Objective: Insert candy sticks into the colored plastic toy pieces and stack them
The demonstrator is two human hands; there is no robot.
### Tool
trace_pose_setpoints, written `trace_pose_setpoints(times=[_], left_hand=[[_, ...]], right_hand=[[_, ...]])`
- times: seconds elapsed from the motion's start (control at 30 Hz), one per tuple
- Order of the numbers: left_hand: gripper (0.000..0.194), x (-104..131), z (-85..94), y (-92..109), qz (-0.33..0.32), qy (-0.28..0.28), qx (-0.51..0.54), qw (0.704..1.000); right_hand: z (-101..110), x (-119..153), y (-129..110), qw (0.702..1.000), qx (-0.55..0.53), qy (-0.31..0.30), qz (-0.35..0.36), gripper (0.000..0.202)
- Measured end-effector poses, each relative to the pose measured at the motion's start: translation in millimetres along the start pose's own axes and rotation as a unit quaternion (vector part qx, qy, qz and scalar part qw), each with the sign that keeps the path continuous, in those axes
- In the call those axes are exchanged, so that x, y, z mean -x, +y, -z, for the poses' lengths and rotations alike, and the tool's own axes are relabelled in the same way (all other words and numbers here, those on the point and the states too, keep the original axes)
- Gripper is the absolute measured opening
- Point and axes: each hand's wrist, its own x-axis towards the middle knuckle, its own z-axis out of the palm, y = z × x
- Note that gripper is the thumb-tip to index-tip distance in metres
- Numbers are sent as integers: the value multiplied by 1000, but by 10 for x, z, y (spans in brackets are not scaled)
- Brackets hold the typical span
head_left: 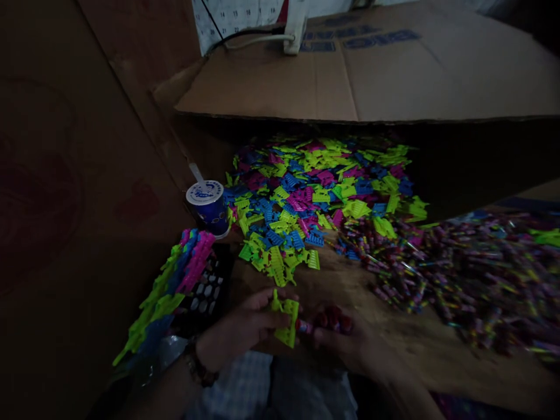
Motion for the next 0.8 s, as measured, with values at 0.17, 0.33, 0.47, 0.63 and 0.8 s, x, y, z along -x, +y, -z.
trace_pose_setpoints(times=[0.17,0.33,0.47,0.63,0.8], left_hand=[[48,-69,-81,-5,-7,63,1,998],[44,-148,-77,-110,-34,104,-38,993],[42,-220,-48,-152,-31,100,-70,992],[39,-254,-93,-103,50,7,-33,998],[33,-207,-151,-84,-55,86,-155,983]], right_hand=[[20,55,-64,998,51,6,-37,29],[-11,106,-16,992,108,66,-22,31],[-13,157,77,989,111,88,-45,32],[-14,225,61,994,13,93,-57,35],[36,189,41,994,19,91,-64,34]])
